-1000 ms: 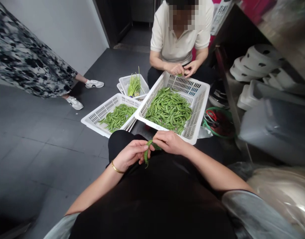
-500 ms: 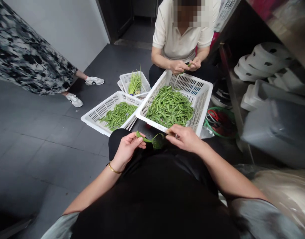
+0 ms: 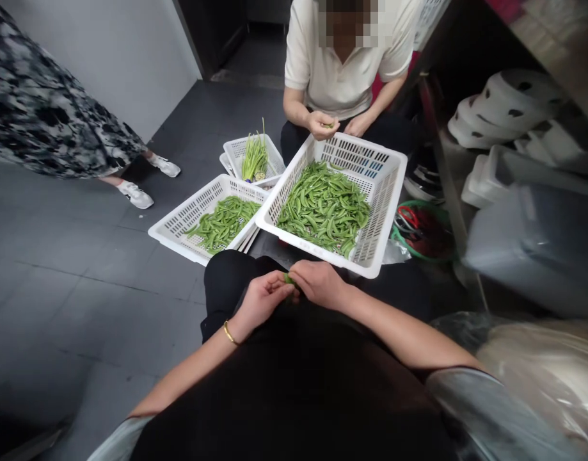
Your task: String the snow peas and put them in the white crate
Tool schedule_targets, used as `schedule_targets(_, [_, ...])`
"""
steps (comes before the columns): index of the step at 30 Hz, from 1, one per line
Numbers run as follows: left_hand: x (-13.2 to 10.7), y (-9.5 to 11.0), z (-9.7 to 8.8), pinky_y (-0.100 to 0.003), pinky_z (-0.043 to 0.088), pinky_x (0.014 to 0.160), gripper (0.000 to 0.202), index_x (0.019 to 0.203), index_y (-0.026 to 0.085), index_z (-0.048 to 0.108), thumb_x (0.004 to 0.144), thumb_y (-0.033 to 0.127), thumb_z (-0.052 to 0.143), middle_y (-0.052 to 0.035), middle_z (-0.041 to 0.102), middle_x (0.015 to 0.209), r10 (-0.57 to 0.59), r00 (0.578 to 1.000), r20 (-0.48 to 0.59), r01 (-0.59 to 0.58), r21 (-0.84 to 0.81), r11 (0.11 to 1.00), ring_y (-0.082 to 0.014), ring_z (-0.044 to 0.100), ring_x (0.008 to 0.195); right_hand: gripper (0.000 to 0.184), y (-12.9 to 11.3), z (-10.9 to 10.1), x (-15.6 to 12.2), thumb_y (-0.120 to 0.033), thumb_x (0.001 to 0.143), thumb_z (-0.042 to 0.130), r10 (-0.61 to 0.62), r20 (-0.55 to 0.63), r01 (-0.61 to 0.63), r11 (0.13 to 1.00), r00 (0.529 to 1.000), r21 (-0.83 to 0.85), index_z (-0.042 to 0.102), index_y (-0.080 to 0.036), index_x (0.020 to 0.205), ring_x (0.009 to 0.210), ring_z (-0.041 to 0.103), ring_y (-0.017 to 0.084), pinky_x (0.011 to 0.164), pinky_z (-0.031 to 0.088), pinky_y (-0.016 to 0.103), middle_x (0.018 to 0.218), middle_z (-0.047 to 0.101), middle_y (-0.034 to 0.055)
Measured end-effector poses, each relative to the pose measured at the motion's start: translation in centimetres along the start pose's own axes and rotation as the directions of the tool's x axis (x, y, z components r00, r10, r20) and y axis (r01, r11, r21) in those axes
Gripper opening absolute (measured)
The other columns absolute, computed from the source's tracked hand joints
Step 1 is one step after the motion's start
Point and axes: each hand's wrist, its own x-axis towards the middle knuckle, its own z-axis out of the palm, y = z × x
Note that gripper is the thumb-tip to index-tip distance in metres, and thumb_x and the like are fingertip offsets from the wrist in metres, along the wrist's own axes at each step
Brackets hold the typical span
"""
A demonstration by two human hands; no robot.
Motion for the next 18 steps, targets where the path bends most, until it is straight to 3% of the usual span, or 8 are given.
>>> schedule_targets(3, [0.9, 0.6, -2.0, -0.027, 0.053, 0.066, 0.019, 0.086, 0.011, 0.064, 0.077, 0.028, 0.066, -0.0077, 0.07, 0.079, 0.049, 0.978, -0.204, -0.075, -0.121, 0.99, -0.0158, 0.066, 0.069, 0.03, 1.4, -1.3, -1.5, -0.026, 0.095, 0.036, 0.099, 0.04, -0.099, 0.995, 0.994, 0.017, 0.061, -0.016, 0.084, 0.069, 0.058, 0.013, 0.064, 0.042, 0.023, 0.078, 0.065, 0.006])
schedule_targets(5, [1.4, 1.3, -3.9, -0.028, 0.053, 0.07, 0.017, 0.086, 0.012, 0.066, 0.076, 0.025, 0.066, -0.0083, 0.07, 0.085, 0.092, 0.925, -0.37, -0.175, -0.197, 0.965, -0.016, 0.066, 0.073, 0.027, 2.4, -2.8, -2.3, -0.029, 0.094, 0.041, 0.139, 0.161, -0.149, 0.988, 0.977, 0.047, 0.064, -0.017, 0.086, 0.07, 0.06, 0.013, 0.064, 0.042, 0.023, 0.079, 0.067, 0.0057])
schedule_targets(7, [1.8, 2.0, -5.6, -0.03, 0.054, 0.071, 0.012, 0.081, 0.011, 0.066, 0.074, 0.021, 0.066, -0.0081, 0.07, 0.085, 0.1, 0.892, -0.441, -0.231, -0.256, 0.938, -0.0157, 0.065, 0.071, 0.024, 3.5, -4.4, -2.1, -0.038, 0.088, 0.054, 0.174, 0.336, -0.212, 0.974, 0.926, 0.082, 0.066, -0.018, 0.094, 0.065, 0.06, 0.013, 0.061, 0.041, 0.023, 0.075, 0.067, 0.0028])
schedule_targets(9, [2.1, 2.4, -6.5, -0.032, 0.054, 0.068, 0.011, 0.079, 0.011, 0.065, 0.07, 0.019, 0.065, -0.007, 0.068, 0.079, 0.066, 0.919, -0.39, -0.208, -0.336, 0.918, -0.0158, 0.064, 0.066, 0.035, 4.8, -5.4, -0.6, -0.046, 0.082, 0.06, 0.25, 0.433, -0.317, 0.944, 0.866, 0.088, 0.065, -0.019, 0.103, 0.059, 0.059, 0.012, 0.058, 0.04, 0.022, 0.07, 0.067, -0.0005])
schedule_targets(11, [2.5, 2.5, -6.5, -0.031, 0.054, 0.06, 0.015, 0.081, 0.012, 0.063, 0.068, 0.019, 0.064, -0.0044, 0.064, 0.07, 0.016, 0.962, -0.272, -0.137, -0.432, 0.892, -0.0147, 0.06, 0.059, 0.037, 6.5, -5.2, 2.1, -0.048, 0.086, 0.052, 0.395, 0.426, -0.427, 0.904, 0.814, -0.024, 0.067, -0.018, 0.101, 0.061, 0.06, 0.012, 0.06, 0.04, 0.022, 0.071, 0.068, 0.0])
schedule_targets(14, [2.9, 2.2, -5.8, -0.018, 0.04, 0.04, 0.01, 0.073, 0.014, 0.057, 0.07, 0.021, 0.063, 0.0051, 0.044, 0.049, -0.039, 0.989, -0.141, -0.045, -0.545, 0.837, -0.0062, 0.042, 0.04, 0.038, 9.9, -2.8, 6.8, -0.043, 0.09, 0.047, 0.621, 0.359, -0.512, 0.781, 0.697, -0.357, 0.071, -0.013, 0.087, 0.077, 0.062, 0.017, 0.064, 0.04, 0.024, 0.086, 0.07, 0.0092])
schedule_targets(16, [3.0, 2.0, -5.3, -0.013, 0.023, 0.033, 0.014, 0.068, 0.015, 0.053, 0.074, 0.022, 0.064, 0.0097, 0.027, 0.044, -0.081, 0.99, -0.112, 0.006, -0.554, 0.832, -0.0023, 0.024, 0.034, 0.033, 12.0, -0.9, 9.1, -0.04, 0.085, 0.055, 0.665, 0.373, -0.521, 0.743, 0.647, -0.419, 0.072, -0.011, 0.082, 0.076, 0.062, 0.018, 0.062, 0.039, 0.024, 0.087, 0.071, 0.0121])
schedule_targets(18, [2.9, 1.9, -5.1, -0.012, 0.015, 0.033, 0.012, 0.075, 0.014, 0.057, 0.075, 0.022, 0.066, 0.0116, 0.02, 0.043, -0.118, 0.986, -0.118, 0.042, -0.509, 0.86, -0.0015, 0.016, 0.034, 0.025, 13.3, 0.2, 10.2, -0.034, 0.083, 0.059, 0.671, 0.384, -0.517, 0.737, 0.634, -0.435, 0.072, -0.012, 0.082, 0.075, 0.062, 0.018, 0.06, 0.039, 0.024, 0.087, 0.071, 0.0115])
